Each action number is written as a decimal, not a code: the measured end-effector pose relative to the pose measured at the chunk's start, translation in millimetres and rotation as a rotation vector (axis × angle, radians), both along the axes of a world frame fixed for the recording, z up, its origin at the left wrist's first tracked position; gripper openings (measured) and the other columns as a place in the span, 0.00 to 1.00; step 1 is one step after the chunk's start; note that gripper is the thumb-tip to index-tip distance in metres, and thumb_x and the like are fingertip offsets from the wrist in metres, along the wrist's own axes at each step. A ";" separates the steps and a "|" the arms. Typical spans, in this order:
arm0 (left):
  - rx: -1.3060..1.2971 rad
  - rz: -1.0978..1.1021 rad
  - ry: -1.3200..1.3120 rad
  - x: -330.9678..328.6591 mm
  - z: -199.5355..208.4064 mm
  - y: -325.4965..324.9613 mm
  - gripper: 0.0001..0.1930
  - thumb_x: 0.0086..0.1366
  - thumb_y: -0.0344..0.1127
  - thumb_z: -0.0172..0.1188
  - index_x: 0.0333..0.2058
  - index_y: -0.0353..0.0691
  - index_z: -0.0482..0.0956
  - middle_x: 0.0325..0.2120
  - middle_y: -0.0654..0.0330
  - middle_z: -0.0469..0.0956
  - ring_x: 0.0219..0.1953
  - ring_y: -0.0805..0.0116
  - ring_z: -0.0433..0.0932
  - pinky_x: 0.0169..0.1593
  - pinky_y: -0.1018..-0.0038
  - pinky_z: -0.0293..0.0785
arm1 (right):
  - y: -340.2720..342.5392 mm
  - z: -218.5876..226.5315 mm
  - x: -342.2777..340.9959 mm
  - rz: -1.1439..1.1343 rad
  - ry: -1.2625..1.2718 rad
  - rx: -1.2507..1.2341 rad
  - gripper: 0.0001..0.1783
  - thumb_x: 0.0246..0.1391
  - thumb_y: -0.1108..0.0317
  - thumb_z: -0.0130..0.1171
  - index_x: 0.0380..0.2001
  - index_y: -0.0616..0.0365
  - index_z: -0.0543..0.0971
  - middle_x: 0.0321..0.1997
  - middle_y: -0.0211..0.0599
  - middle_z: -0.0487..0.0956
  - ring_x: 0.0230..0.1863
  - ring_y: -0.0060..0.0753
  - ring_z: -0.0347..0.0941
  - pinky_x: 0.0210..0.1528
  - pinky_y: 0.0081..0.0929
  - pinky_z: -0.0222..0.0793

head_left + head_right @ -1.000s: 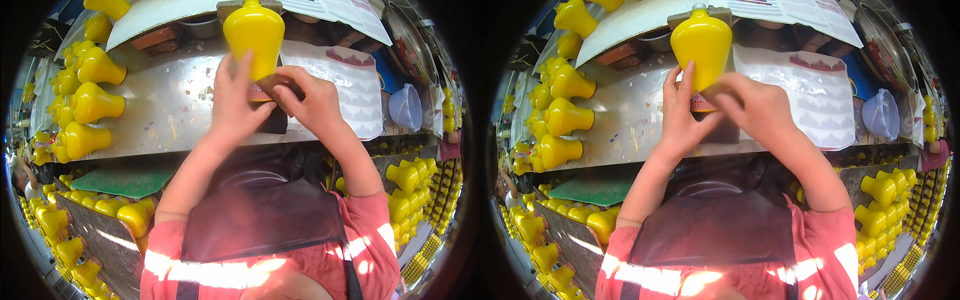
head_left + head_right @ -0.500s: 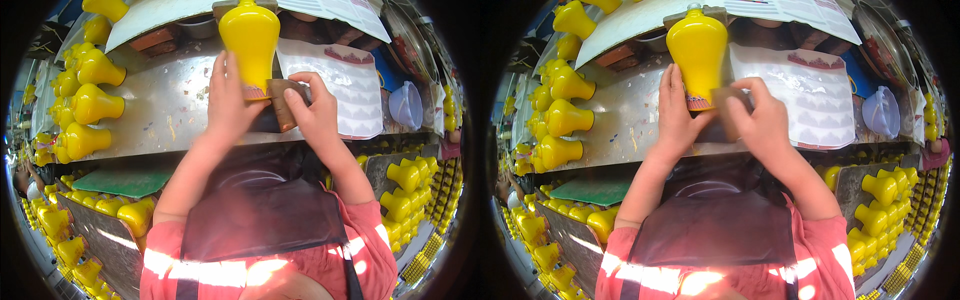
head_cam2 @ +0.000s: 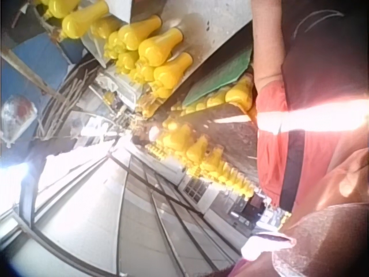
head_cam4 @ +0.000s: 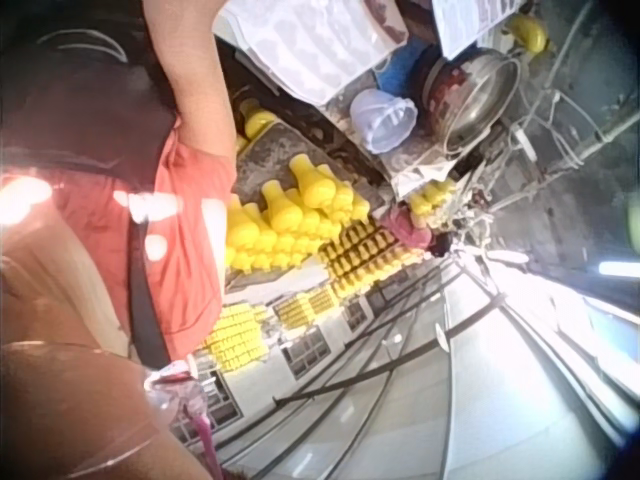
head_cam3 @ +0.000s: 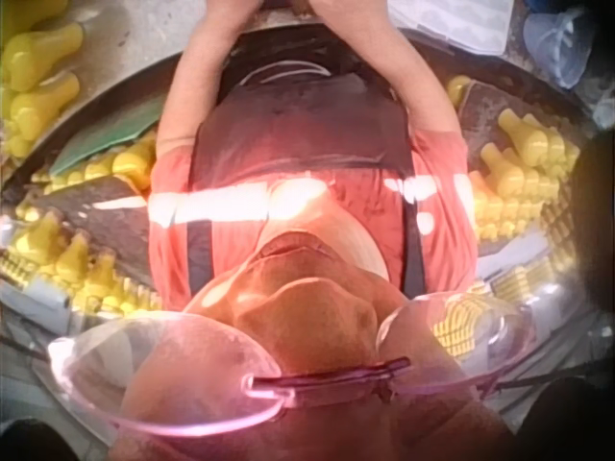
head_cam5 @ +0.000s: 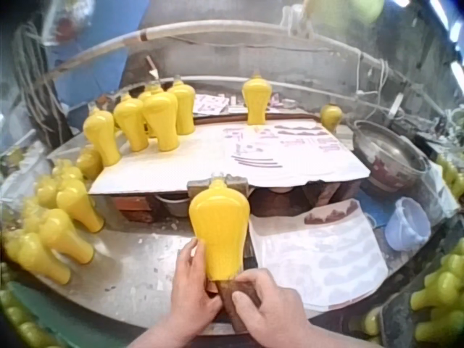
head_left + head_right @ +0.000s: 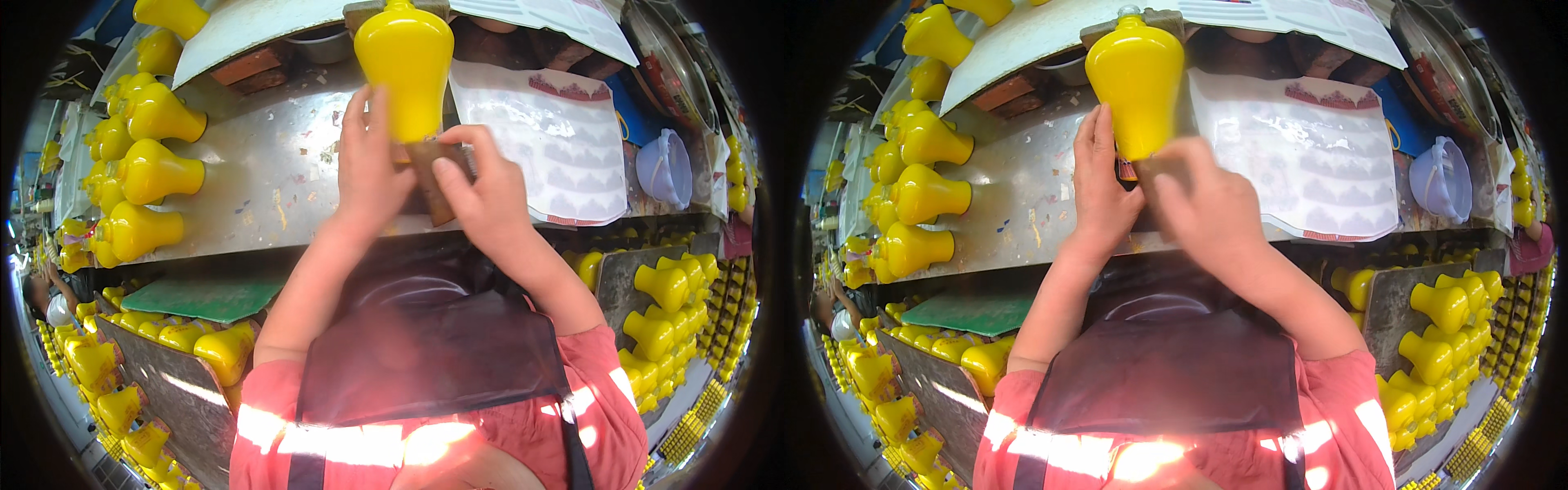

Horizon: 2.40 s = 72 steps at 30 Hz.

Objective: The person applies small decorative stickers to the surface of yellow ceramic vases. They pick up each vase, place stickers on the body, smooth them down, and set the vase aside. The process is repeated for several vases in a row.

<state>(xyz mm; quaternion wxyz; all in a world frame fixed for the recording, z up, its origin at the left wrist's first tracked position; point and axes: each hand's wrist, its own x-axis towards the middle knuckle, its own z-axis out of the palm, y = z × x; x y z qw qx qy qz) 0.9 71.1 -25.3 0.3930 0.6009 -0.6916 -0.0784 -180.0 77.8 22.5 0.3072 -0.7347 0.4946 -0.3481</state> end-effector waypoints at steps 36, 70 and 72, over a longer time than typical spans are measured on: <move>0.010 -0.132 0.271 8.2 -6.6 -2.6 0.47 0.50 0.26 0.77 0.70 0.39 0.66 0.67 0.46 0.65 0.56 0.53 0.77 0.59 0.63 0.76 | -15.8 -18.0 -13.0 -0.086 -0.245 0.168 0.14 0.62 0.65 0.60 0.49 0.54 0.76 0.31 0.48 0.84 0.29 0.54 0.83 0.33 0.40 0.76; 0.187 -0.131 0.466 1.0 -5.9 -5.7 0.49 0.54 0.31 0.69 0.73 0.42 0.52 0.65 0.45 0.62 0.63 0.48 0.69 0.65 0.57 0.69 | -59.7 11.1 -6.5 0.292 0.117 -0.499 0.20 0.51 0.74 0.70 0.49 0.53 0.81 0.35 0.39 0.82 0.35 0.43 0.82 0.36 0.33 0.78; 0.172 -0.150 0.366 3.3 -4.9 -5.6 0.51 0.56 0.31 0.69 0.74 0.40 0.47 0.67 0.50 0.60 0.60 0.59 0.72 0.61 0.62 0.73 | -60.0 19.1 -0.6 0.249 0.256 -0.562 0.20 0.49 0.72 0.70 0.47 0.49 0.81 0.33 0.36 0.80 0.34 0.42 0.80 0.34 0.36 0.77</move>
